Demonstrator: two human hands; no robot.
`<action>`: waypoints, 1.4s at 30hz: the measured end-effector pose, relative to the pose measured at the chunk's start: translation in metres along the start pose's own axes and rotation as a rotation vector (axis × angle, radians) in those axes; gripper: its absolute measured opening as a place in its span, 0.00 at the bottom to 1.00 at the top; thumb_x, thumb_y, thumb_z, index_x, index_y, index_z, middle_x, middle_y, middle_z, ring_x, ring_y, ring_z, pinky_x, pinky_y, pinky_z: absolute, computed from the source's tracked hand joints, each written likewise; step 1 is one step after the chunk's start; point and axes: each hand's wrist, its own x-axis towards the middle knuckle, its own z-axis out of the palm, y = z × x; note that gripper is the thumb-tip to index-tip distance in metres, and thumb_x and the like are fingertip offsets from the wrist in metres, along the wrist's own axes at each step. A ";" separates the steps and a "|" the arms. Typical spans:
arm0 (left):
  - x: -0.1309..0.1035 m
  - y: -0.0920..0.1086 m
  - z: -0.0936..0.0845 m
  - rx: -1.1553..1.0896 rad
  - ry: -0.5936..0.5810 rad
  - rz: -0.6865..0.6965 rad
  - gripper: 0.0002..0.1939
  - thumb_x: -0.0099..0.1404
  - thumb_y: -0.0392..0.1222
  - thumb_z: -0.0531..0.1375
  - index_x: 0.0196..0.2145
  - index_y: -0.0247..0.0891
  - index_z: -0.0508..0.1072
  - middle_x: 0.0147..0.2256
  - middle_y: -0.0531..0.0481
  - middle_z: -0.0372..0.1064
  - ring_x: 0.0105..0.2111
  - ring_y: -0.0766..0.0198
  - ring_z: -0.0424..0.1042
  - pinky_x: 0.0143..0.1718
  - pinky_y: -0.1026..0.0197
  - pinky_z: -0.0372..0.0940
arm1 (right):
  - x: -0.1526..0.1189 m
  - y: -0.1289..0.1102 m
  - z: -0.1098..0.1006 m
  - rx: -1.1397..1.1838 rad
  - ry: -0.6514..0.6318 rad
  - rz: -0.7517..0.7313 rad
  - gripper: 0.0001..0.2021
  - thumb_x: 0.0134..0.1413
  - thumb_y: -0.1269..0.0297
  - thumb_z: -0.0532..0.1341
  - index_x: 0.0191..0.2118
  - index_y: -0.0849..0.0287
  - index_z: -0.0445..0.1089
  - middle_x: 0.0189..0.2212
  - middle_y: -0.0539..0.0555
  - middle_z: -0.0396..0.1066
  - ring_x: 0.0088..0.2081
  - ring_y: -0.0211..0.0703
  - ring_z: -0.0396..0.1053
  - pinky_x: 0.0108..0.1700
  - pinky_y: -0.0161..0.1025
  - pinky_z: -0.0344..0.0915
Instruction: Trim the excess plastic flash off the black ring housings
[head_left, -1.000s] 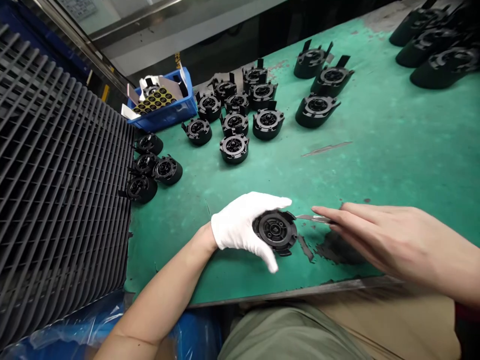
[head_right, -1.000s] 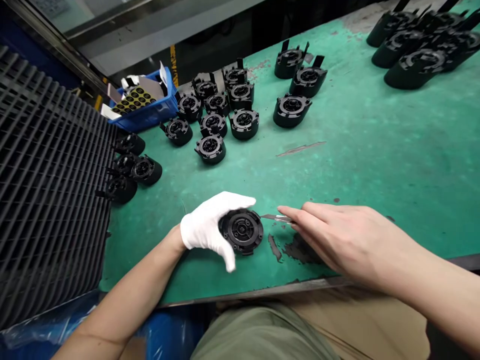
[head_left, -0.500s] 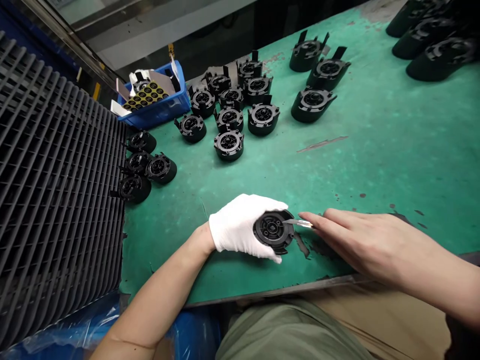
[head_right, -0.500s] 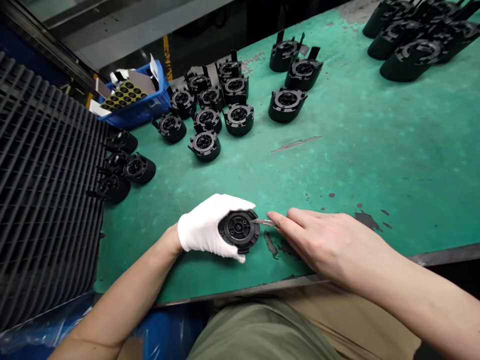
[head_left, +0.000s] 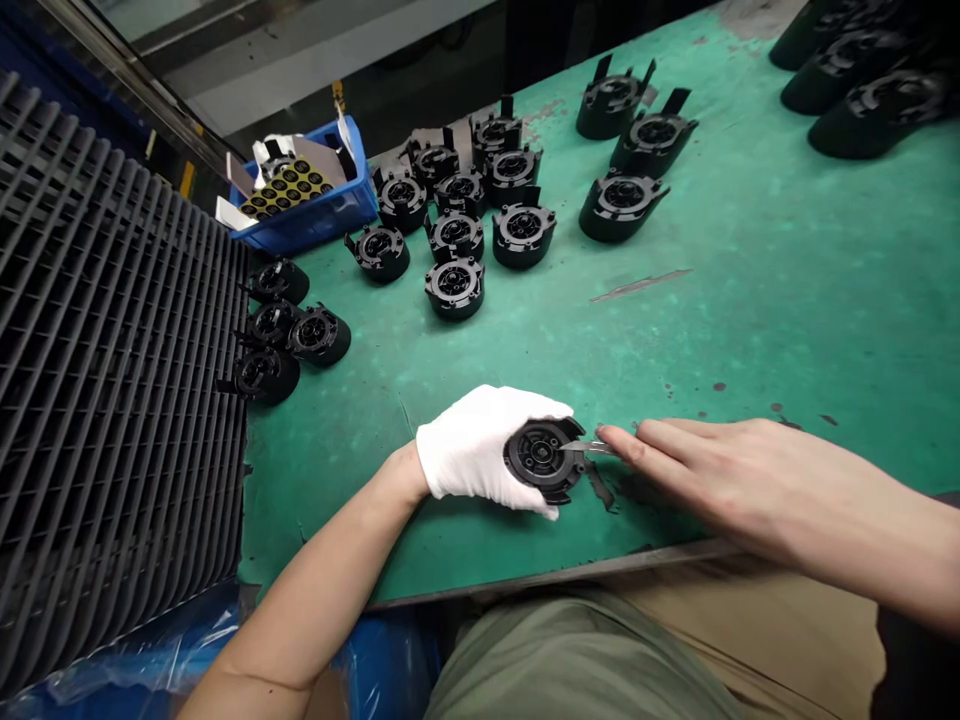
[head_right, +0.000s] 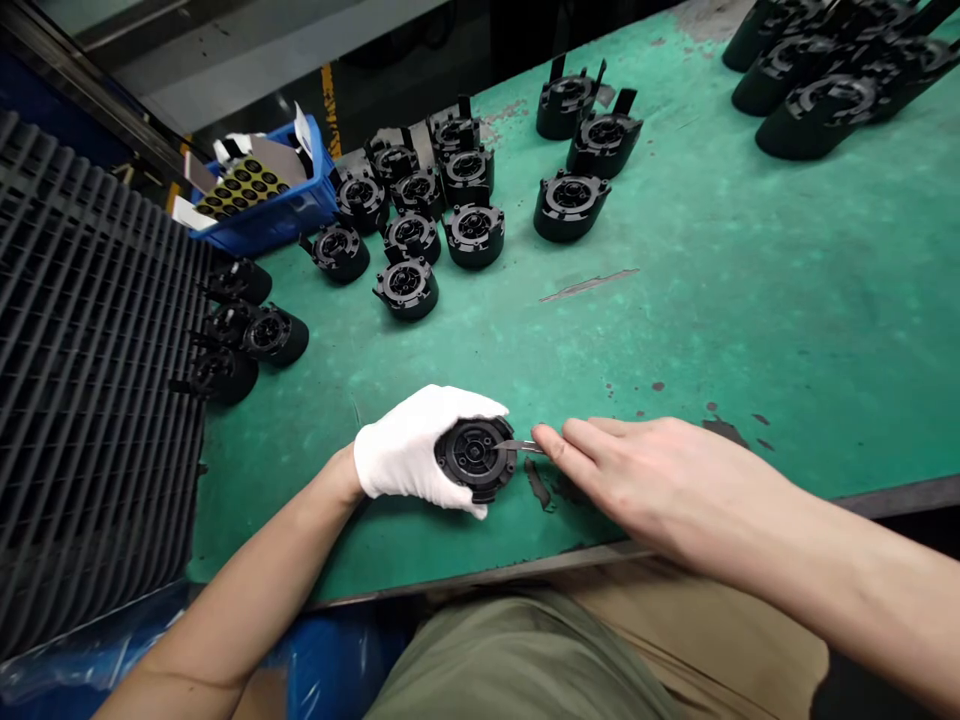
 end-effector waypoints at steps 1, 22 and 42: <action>0.000 -0.001 0.000 -0.005 -0.001 0.010 0.61 0.51 0.77 0.92 0.73 0.42 0.87 0.69 0.32 0.91 0.70 0.28 0.92 0.79 0.34 0.83 | 0.002 0.005 -0.001 -0.015 -0.006 -0.032 0.37 0.69 0.83 0.58 0.79 0.58 0.78 0.43 0.53 0.86 0.34 0.48 0.82 0.33 0.46 0.70; -0.002 -0.004 0.002 0.012 0.013 0.110 0.59 0.61 0.77 0.88 0.78 0.40 0.84 0.70 0.33 0.91 0.71 0.31 0.91 0.80 0.38 0.82 | 0.015 0.027 -0.013 -0.135 0.039 -0.199 0.29 0.83 0.83 0.48 0.78 0.69 0.72 0.40 0.50 0.76 0.31 0.44 0.73 0.34 0.45 0.65; -0.002 -0.004 0.001 0.051 0.005 0.084 0.60 0.61 0.78 0.87 0.79 0.42 0.83 0.71 0.33 0.90 0.72 0.30 0.91 0.80 0.36 0.83 | 0.005 -0.008 -0.009 -0.182 0.040 -0.022 0.36 0.68 0.87 0.53 0.76 0.68 0.77 0.38 0.53 0.79 0.31 0.47 0.79 0.29 0.46 0.68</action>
